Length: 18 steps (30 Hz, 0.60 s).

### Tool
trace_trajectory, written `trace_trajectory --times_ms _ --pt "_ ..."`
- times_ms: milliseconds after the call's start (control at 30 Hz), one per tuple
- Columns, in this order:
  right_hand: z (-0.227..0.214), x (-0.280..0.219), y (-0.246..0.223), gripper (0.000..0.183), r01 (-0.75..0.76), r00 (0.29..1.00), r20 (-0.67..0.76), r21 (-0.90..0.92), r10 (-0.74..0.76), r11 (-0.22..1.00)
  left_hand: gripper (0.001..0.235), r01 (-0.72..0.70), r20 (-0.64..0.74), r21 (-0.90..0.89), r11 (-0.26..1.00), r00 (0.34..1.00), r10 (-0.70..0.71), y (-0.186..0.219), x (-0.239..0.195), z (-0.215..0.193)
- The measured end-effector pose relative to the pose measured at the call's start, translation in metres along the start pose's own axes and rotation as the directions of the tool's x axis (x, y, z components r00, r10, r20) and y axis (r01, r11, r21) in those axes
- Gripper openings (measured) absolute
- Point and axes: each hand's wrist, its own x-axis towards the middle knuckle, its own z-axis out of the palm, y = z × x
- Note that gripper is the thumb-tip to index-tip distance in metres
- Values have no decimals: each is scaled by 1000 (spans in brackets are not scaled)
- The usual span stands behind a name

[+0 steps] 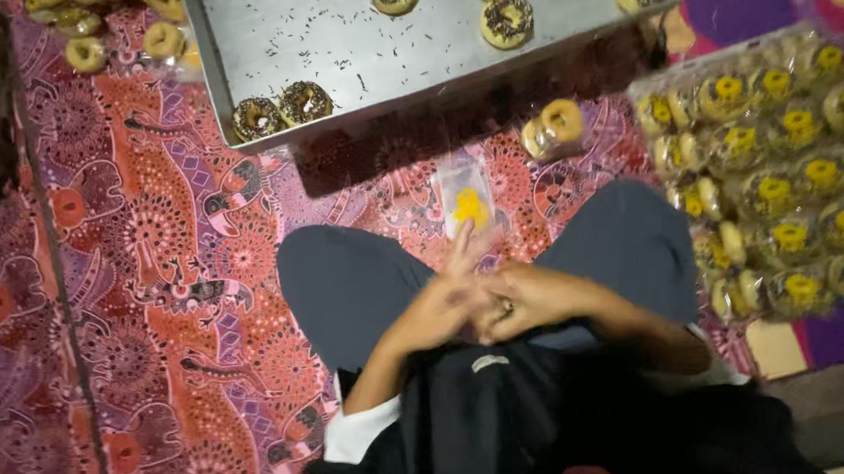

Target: The person sits on a patterned rug and packages donuts from a metal tray into clear plastic bags. They pick up donuts, place them into bags, and arrange the filled bags on the floor.

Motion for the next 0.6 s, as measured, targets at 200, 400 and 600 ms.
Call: trace_trajectory --times_ms 200,400,600 --pt "51 52 -53 21 710 598 -790 599 134 370 28 -38 -766 -335 941 593 -249 -34 -17 41" --pt "47 140 -29 19 539 608 -791 354 -62 764 5 435 -931 279 856 342 129 -61 -114 -14" --pt "120 196 -19 34 335 900 -409 870 150 360 26 550 -819 -406 730 136 -558 -85 -191 13"
